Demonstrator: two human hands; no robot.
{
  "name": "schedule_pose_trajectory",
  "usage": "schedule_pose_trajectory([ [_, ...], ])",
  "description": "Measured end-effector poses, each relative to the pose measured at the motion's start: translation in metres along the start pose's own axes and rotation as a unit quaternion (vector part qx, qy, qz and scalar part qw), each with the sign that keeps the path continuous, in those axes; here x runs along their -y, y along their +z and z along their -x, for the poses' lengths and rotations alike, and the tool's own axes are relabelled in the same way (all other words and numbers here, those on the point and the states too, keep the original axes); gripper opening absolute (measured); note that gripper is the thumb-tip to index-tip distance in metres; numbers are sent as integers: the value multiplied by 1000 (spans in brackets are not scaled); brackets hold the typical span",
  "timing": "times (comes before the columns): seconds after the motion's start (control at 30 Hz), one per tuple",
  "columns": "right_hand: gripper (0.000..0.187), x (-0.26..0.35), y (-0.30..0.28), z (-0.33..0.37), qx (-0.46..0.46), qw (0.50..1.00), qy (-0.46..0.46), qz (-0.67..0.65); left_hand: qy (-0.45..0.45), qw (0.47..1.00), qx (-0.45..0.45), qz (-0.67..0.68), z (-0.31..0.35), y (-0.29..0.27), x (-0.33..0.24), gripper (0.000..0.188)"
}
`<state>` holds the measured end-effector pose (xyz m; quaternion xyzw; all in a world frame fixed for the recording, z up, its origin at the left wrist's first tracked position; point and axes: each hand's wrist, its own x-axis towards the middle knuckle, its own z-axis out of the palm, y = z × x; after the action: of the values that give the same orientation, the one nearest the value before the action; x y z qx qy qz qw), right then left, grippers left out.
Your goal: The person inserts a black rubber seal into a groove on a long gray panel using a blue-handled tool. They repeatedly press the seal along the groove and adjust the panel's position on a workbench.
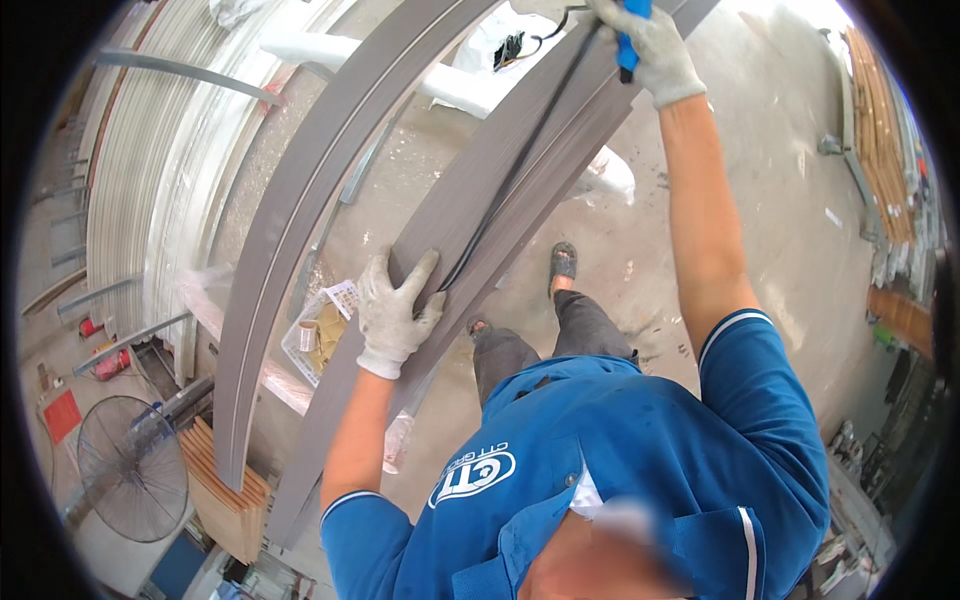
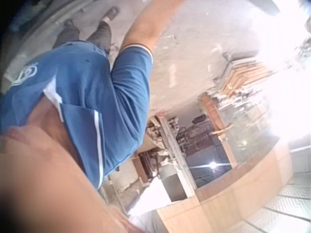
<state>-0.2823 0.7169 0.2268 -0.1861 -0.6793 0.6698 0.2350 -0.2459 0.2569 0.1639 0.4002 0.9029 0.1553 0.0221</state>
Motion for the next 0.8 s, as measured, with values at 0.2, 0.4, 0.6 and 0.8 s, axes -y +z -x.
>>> schedule_pose_trajectory([
  [0.2, 31, -43, -54, 27, -26, 987, 119, 103, -14, 1000, -3, 3, 2, 3, 2, 61],
  [0.4, 40, -61, -53, 35, -97, 935, 57, 337, 0, 1000, -3, -17, 1, 4, 2, 59],
  [0.6, 52, -75, -53, 11, -83, 903, 69, 415, -15, 1000, 12, -10, 0, 1, 1, 58],
  [0.8, 54, -78, -57, 13, -77, 905, 89, 409, -10, 1000, 20, -14, -11, 0, -6, 56],
])
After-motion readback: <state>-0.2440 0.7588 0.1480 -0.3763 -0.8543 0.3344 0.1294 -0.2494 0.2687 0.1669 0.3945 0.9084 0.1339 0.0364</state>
